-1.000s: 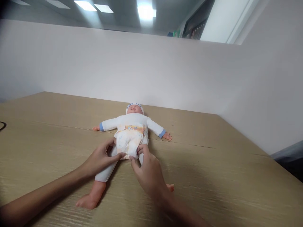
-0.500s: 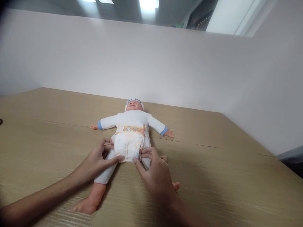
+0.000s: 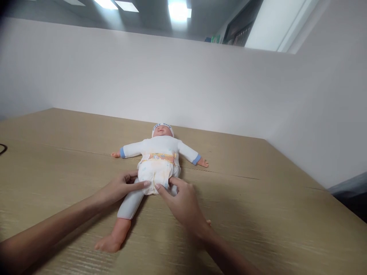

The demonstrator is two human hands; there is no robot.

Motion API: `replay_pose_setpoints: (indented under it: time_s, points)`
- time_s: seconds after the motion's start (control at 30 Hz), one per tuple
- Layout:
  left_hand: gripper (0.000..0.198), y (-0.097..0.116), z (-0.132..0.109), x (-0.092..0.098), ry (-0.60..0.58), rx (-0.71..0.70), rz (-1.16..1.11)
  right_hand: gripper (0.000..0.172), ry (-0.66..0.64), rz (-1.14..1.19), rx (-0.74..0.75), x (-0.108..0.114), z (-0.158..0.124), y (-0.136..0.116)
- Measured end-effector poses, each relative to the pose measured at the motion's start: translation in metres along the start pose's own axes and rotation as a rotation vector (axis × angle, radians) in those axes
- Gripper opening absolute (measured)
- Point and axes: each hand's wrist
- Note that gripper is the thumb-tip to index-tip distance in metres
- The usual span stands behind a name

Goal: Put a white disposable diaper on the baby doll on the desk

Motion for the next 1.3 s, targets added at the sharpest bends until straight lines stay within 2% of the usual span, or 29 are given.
replay_pose_setpoints:
  time_s: [0.1, 0.23, 0.37, 0.43, 0.6, 0.77, 0.97, 1.2, 1.3]
  points:
    - [0.054, 0.002, 0.002, 0.004, -0.021, 0.076, -0.095, 0.045, 0.010, 0.082, -0.029, -0.004, 0.005, 0.005]
    - [0.055, 0.006, 0.000, 0.001, -0.028, 0.096, -0.140, 0.050, -0.042, 0.231, -0.110, -0.007, 0.009, 0.011]
    - [0.054, 0.007, 0.000, -0.007, 0.055, 0.060, -0.088, 0.051, -0.074, 0.348, -0.179, -0.007, 0.012, 0.008]
    - [0.052, 0.006, 0.002, -0.008, 0.079, 0.070, -0.036, 0.050, -0.066, 0.377, -0.184, -0.008, 0.012, 0.007]
    - [0.055, 0.008, 0.003, -0.006, 0.044, 0.171, 0.015, 0.052, -0.091, 0.395, -0.204, -0.010, 0.016, 0.011]
    - [0.055, 0.011, 0.001, -0.005, 0.063, 0.176, -0.047, 0.050, -0.086, 0.415, -0.226, -0.006, 0.017, 0.012]
    - [0.062, 0.006, 0.001, -0.003, 0.042, 0.175, -0.192, 0.042, -0.032, 0.648, -0.230, -0.004, 0.016, 0.009]
    - [0.060, 0.002, 0.001, -0.004, 0.058, 0.144, -0.202, 0.044, -0.040, 0.617, -0.225, -0.007, 0.018, 0.016]
    - [0.060, 0.000, 0.001, -0.002, 0.072, 0.147, -0.209, 0.046, -0.074, 0.632, -0.239, 0.001, 0.018, 0.018]
Point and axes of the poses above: each hand's wrist, its own z-axis towards the middle knuckle, its own x-axis out of the back of the hand, y = z × x, and after that the axes turned 3 degrees about -z, right-handed
